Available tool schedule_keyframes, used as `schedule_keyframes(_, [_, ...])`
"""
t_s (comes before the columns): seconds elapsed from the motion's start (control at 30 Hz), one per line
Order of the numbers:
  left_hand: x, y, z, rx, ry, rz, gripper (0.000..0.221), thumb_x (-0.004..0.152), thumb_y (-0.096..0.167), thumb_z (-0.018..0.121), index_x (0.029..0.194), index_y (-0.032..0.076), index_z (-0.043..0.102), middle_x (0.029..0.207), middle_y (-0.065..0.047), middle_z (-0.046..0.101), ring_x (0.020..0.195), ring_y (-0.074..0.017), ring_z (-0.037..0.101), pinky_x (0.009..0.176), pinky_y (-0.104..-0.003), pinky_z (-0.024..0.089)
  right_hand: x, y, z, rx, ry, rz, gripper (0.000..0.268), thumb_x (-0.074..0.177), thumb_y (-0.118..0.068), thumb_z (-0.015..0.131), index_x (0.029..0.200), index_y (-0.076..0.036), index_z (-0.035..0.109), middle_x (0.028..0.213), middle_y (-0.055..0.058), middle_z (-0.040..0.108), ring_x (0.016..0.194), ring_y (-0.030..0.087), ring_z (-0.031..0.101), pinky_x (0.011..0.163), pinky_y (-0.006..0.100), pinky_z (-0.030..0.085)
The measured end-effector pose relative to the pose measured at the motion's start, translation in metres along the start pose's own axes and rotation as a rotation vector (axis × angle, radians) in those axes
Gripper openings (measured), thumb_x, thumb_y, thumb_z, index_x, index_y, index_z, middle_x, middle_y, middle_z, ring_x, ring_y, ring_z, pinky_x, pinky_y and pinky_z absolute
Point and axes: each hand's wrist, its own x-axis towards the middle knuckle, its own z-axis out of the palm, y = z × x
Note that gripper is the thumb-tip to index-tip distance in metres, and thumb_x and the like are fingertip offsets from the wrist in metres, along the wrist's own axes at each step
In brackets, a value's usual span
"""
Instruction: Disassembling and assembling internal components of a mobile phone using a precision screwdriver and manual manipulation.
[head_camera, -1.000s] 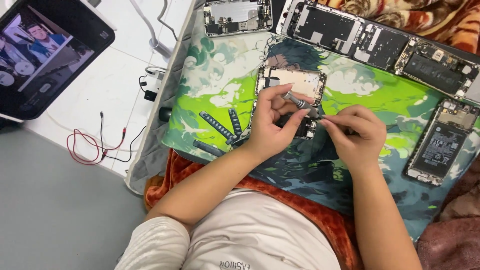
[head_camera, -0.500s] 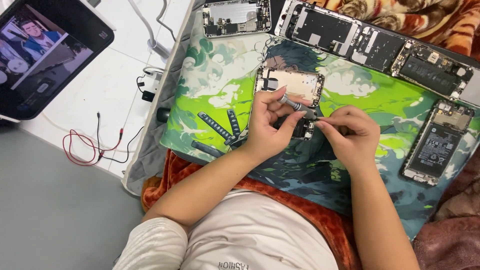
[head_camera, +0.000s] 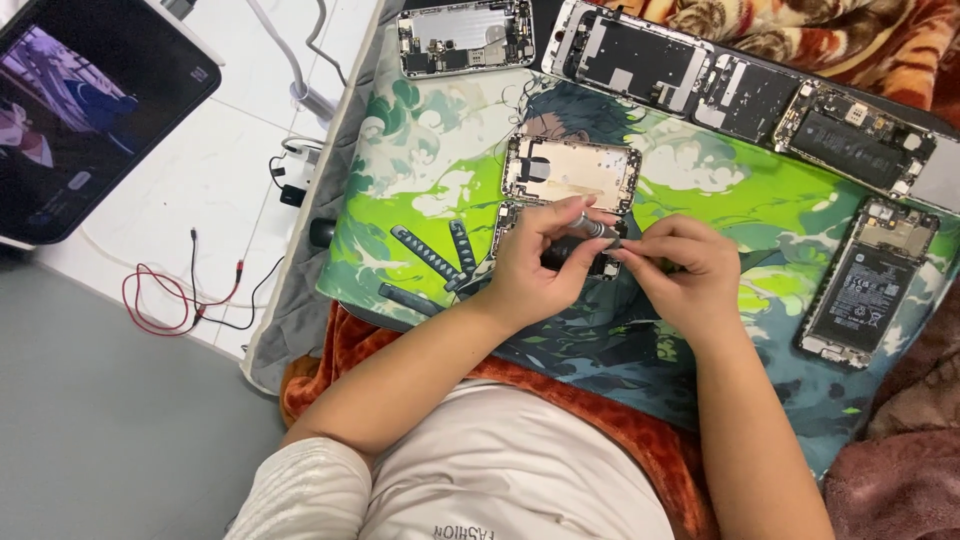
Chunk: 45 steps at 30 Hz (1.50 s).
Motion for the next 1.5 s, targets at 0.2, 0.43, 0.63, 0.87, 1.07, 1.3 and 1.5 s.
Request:
schedule_keyframes(0.2, [0.007,0.000,-0.002,0.299,-0.132,0.389,0.033,0.091,0.004,0.077,0.123,0.007,0.068,0.107,-0.012,0.075,0.091,-0.0316,0.076,0.096,-0.053,0.064,-0.003,0.003,0.000,-0.063,-0.060,-0.083,0.006,0.088,0.009,0.080,0.091,0.004,0.078,0.076,0.012,0.070,0.053,0.028,0.059,0.046,0.033,0.046])
schedule_keyframes(0.43, [0.006,0.010,0.003,0.419,-0.218,0.549,0.032,0.106,0.001,0.055,0.131,0.017,0.066,0.110,-0.014,0.071,0.088,-0.0319,0.075,0.099,-0.053,0.063,0.005,-0.008,0.000,-0.138,-0.070,-0.151,0.016,0.089,0.008,0.076,0.078,-0.004,0.077,0.072,0.006,0.068,0.042,0.022,0.046,0.043,0.032,0.044])
schedule_keyframes(0.63, [0.002,-0.012,0.002,0.375,0.025,0.290,0.040,0.089,0.012,0.081,0.126,0.011,0.067,0.111,-0.004,0.077,0.101,-0.0316,0.076,0.093,-0.046,0.063,0.003,-0.009,-0.004,-0.103,-0.079,-0.097,0.002,0.095,0.008,0.076,0.097,0.007,0.076,0.083,0.018,0.070,0.058,0.034,0.063,0.046,0.037,0.049])
schedule_keyframes(0.87, [0.013,-0.010,-0.018,0.034,0.176,-0.175,0.050,0.104,-0.003,0.061,0.145,0.006,0.035,0.111,-0.011,0.067,0.106,-0.0201,0.073,0.093,-0.031,0.060,0.002,-0.005,-0.006,-0.096,-0.003,-0.003,0.006,0.096,0.006,0.077,0.100,0.002,0.080,0.087,0.011,0.075,0.058,0.026,0.064,0.048,0.034,0.049])
schedule_keyframes(1.07, [0.030,-0.005,-0.038,0.012,0.281,-0.196,0.051,0.106,-0.006,0.060,0.146,0.012,0.033,0.108,-0.016,0.068,0.104,-0.0243,0.075,0.091,-0.032,0.061,0.000,0.009,-0.011,-0.078,0.120,-0.037,0.008,0.092,0.007,0.082,0.095,-0.001,0.082,0.080,0.008,0.075,0.050,0.017,0.057,0.045,0.027,0.043])
schedule_keyframes(1.3, [0.044,0.021,-0.084,0.066,0.313,-0.345,0.044,0.112,-0.007,0.056,0.147,0.012,0.037,0.104,-0.014,0.066,0.104,-0.0236,0.074,0.095,-0.033,0.064,0.001,0.019,-0.016,-0.006,0.224,-0.046,0.009,0.091,0.008,0.086,0.093,0.001,0.081,0.077,0.010,0.073,0.049,0.012,0.049,0.044,0.025,0.037])
schedule_keyframes(1.5, [0.019,-0.006,-0.139,0.143,0.286,-0.242,0.051,0.115,-0.008,0.059,0.153,0.017,0.035,0.108,-0.020,0.064,0.112,-0.0279,0.074,0.103,-0.040,0.063,0.014,0.004,-0.007,-0.053,0.149,-0.080,0.011,0.089,0.010,0.086,0.092,0.003,0.079,0.079,0.013,0.070,0.056,0.022,0.058,0.050,0.030,0.045])
